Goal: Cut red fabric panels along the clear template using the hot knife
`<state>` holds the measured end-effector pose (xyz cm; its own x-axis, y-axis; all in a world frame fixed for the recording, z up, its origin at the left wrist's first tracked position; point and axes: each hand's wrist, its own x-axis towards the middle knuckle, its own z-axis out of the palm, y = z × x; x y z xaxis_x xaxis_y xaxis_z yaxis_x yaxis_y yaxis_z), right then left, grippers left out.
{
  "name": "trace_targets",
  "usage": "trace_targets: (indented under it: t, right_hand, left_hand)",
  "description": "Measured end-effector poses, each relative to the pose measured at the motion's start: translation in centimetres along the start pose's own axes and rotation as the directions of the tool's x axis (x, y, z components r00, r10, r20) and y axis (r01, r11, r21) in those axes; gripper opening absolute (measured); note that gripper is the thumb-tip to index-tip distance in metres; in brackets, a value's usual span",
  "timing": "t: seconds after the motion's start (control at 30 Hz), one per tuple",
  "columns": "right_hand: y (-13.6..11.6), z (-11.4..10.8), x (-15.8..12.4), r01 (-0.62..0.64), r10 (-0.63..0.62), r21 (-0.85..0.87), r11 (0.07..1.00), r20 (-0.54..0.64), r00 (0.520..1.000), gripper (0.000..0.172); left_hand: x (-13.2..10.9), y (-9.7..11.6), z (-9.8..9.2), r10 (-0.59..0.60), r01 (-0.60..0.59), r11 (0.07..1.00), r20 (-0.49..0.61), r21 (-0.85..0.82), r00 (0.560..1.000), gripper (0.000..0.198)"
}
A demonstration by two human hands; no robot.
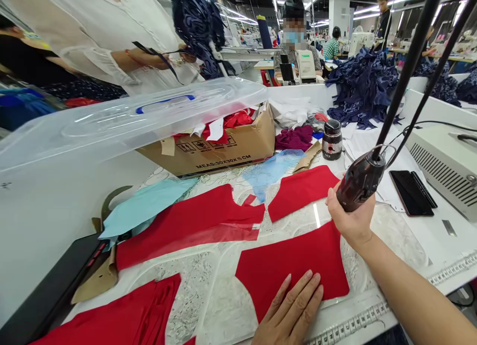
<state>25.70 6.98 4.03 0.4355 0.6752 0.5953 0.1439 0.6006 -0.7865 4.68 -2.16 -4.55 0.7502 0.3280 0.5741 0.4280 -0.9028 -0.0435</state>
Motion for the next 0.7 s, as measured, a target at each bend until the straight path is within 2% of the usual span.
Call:
trace_targets:
  t: [0.2, 0.33, 0.5, 0.7]
  right_hand:
    - [0.3, -0.1, -0.1, 0.0, -0.001, -0.053, 0.999, -0.026, 1.0, 0.027]
    - [0.5, -0.2, -0.2, -0.019, 0.016, -0.102, 0.995, -0.024, 1.0, 0.022]
    - [0.6, -0.5, 0.0, -0.012, 0.006, -0.12, 0.993, -0.049, 0.999, 0.022]
    - [1.1, -1.4, 0.8, -0.035, 0.018, -0.1, 0.994, -0.173, 0.985, 0.031]
  left_hand:
    - [-0.2, 0.1, 0.4, -0.002, 0.002, 1.0, -0.008, -0.012, 1.0, 0.05]
    - [-0.5, 0.0, 0.5, 0.003, -0.003, 1.0, 0.003, 0.005, 1.0, 0.04]
    - [-1.1, -0.2, 0.8, 0.058, -0.06, 0.996, 0.037, 0.065, 0.998, 0.039]
    - [-1.7, -0.4, 1.4, 0.071, -0.075, 0.995, 0.052, 0.061, 0.996, 0.042]
